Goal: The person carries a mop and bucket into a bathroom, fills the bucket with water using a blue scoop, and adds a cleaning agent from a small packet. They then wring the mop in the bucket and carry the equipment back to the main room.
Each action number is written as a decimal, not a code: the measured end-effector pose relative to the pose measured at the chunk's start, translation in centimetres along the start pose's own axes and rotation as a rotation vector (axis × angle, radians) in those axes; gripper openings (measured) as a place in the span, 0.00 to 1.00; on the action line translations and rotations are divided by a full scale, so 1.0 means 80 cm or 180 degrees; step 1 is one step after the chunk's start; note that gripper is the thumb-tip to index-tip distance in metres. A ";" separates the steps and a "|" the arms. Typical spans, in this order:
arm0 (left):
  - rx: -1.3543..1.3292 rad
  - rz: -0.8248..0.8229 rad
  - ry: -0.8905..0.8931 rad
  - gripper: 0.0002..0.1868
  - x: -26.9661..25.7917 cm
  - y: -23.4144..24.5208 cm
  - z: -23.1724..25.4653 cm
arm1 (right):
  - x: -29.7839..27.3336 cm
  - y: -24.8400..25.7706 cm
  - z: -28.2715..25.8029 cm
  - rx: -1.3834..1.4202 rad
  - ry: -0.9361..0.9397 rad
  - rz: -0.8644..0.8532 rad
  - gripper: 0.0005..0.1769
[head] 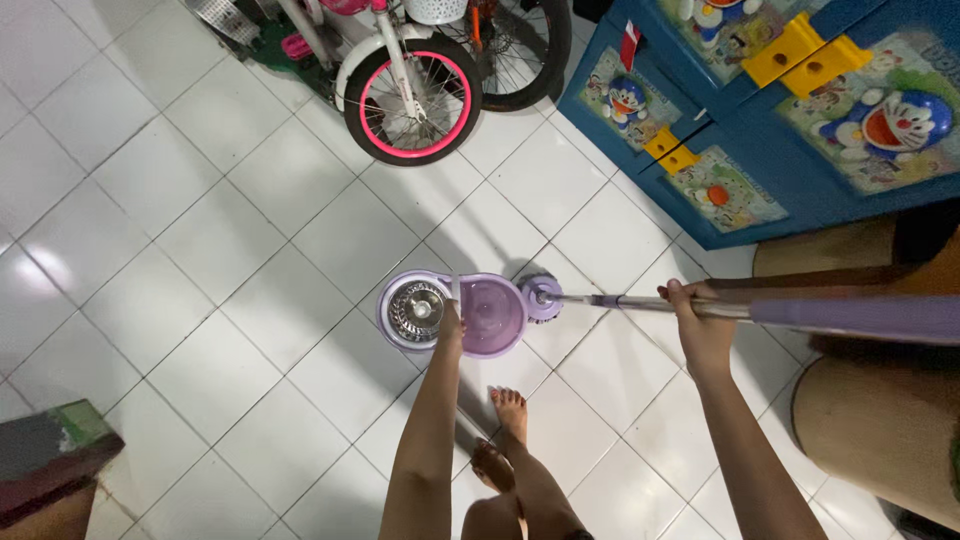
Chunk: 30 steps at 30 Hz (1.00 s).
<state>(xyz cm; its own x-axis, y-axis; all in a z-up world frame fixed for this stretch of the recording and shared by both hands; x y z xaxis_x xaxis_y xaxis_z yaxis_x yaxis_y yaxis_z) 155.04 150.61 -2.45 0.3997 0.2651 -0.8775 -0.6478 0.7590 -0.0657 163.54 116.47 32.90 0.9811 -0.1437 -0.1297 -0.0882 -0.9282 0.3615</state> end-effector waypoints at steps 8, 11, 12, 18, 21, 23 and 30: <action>-0.0016 0.0225 0.0482 0.21 0.079 -0.006 -0.029 | 0.006 0.011 0.025 0.0092 -0.0248 -0.0016 0.15; 0.0356 0.0361 0.0251 0.26 0.078 -0.003 -0.026 | 0.002 0.002 0.028 -0.0065 -0.0296 -0.0045 0.15; 0.0593 0.0476 0.0092 0.28 0.065 -0.001 -0.016 | 0.000 0.000 0.027 -0.0022 -0.0302 -0.0053 0.15; 0.2733 0.2177 -0.1170 0.48 -0.013 -0.013 0.028 | -0.006 -0.017 0.011 0.0116 -0.0339 -0.0065 0.13; 0.3410 0.2858 -0.2326 0.55 -0.043 -0.031 0.034 | -0.014 -0.017 0.003 0.0203 -0.0390 -0.0060 0.13; 0.2436 0.2378 -0.2737 0.55 -0.068 -0.046 0.025 | -0.018 -0.010 -0.004 0.0304 -0.0370 -0.0104 0.14; 0.2990 0.1117 -0.2847 0.25 -0.173 -0.126 0.010 | -0.037 0.010 -0.034 0.0575 -0.0178 -0.0307 0.15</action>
<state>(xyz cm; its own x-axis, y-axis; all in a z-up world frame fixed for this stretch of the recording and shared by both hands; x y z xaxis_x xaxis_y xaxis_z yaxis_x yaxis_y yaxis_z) 156.53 139.79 10.69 0.8224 0.5494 -0.1477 -0.2596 0.5935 0.7618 160.99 117.07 36.07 0.9758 -0.0653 -0.2086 -0.0287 -0.9843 0.1741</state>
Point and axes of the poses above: each hand's wrist, its own x-axis towards the middle knuckle, its own y-axis out of the back of the hand, z = x × y, the point moved 1 cm from there along x, towards the middle knuckle, and after that the axes turned 2 degrees about -y, right-handed, at the moved point
